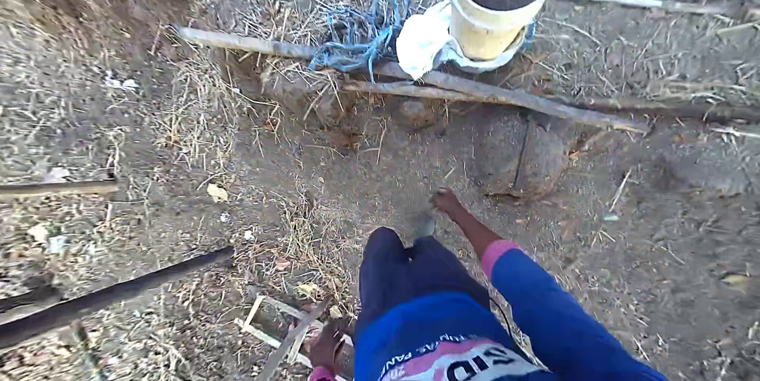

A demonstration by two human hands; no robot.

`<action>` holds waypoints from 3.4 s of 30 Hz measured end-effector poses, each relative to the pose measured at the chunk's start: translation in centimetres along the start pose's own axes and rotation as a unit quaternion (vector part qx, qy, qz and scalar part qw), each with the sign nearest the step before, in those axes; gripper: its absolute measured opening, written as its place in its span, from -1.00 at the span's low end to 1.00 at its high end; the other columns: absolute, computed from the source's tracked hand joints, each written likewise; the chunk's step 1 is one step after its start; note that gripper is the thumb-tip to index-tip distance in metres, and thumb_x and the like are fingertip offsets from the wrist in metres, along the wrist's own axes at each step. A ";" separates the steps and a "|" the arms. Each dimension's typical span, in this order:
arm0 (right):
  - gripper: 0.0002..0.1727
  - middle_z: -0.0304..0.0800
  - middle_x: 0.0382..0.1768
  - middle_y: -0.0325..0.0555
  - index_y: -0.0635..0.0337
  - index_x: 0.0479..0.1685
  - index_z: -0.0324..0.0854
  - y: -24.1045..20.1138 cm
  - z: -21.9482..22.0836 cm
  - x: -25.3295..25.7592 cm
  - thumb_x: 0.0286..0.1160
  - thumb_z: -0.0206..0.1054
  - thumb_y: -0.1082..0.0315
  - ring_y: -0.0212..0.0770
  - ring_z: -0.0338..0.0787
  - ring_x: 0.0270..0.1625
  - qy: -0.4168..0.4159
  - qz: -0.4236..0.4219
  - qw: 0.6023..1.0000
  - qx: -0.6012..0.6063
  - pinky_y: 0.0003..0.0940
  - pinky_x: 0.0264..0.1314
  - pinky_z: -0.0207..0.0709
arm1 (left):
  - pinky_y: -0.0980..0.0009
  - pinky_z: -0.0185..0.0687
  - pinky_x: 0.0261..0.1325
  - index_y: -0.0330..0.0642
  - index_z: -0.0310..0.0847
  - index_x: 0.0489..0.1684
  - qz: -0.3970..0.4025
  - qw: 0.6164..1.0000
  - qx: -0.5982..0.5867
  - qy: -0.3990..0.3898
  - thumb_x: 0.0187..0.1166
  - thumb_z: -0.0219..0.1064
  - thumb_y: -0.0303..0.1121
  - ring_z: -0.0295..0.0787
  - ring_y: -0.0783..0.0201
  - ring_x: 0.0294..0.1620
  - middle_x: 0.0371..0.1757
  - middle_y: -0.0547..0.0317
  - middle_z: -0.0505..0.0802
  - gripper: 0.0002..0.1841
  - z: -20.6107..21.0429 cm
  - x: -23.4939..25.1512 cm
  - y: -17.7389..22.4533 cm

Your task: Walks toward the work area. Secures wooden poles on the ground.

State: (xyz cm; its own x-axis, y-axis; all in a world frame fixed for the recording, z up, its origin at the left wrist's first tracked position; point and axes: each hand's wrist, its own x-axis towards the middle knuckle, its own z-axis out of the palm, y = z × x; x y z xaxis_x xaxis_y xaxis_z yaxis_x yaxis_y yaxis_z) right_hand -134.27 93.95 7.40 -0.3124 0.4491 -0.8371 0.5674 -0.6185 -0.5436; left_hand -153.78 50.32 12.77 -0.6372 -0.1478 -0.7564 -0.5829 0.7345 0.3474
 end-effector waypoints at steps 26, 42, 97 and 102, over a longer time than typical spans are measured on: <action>-0.59 0.78 0.16 0.21 0.35 0.50 0.51 -21.6 -20.9 -2.3 0.82 0.14 0.32 -0.07 0.83 -0.02 0.250 0.090 0.946 0.185 -0.15 0.06 0.70 | 0.18 0.72 -0.10 -0.42 0.55 0.28 0.173 0.918 0.285 -0.214 0.84 0.08 -0.35 0.80 0.16 -0.13 0.16 -0.18 0.80 -0.69 22.3 3.9 60.7; -0.34 0.41 0.58 0.35 0.40 0.61 0.36 -40.4 -41.8 28.1 0.64 0.30 0.14 0.25 0.45 0.61 0.280 0.163 0.924 0.205 0.29 0.52 0.41 | 0.18 0.84 -0.10 -0.44 0.68 0.02 0.114 0.906 0.341 -0.221 0.74 0.18 -0.44 0.89 0.15 -0.17 -0.03 -0.10 0.88 -0.78 24.1 -18.1 57.4; -0.69 0.41 -0.66 -0.44 -0.04 0.29 0.60 -43.3 -32.6 -2.0 0.85 0.01 0.17 -0.54 0.29 -0.78 -0.058 -0.116 0.793 0.595 -0.67 -0.75 0.25 | 0.14 0.69 0.40 -0.15 0.26 0.73 0.204 0.866 -0.071 -0.452 0.91 -0.09 -0.12 0.75 0.12 0.40 0.50 0.01 0.72 -0.49 49.4 -28.6 79.6; -0.67 0.46 -0.66 -0.43 0.04 0.32 0.65 -43.7 -31.2 -4.5 0.82 0.08 0.20 -0.57 0.32 -0.75 -0.099 -0.085 0.842 0.523 -0.67 -0.71 0.28 | 0.13 0.71 0.38 -0.25 0.41 0.50 0.200 0.877 -0.169 -0.403 0.95 -0.20 -0.20 0.81 0.14 0.29 0.26 0.02 0.83 -0.57 48.2 -29.3 81.6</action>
State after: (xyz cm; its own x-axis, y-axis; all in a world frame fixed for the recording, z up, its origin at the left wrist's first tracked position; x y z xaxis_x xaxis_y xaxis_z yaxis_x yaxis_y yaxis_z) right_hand -133.90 139.09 36.83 -0.5013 0.5368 -0.6786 -0.4476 -0.8321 -0.3276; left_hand -158.41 146.50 36.57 -0.3416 0.6933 -0.6345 -0.5968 0.3616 0.7163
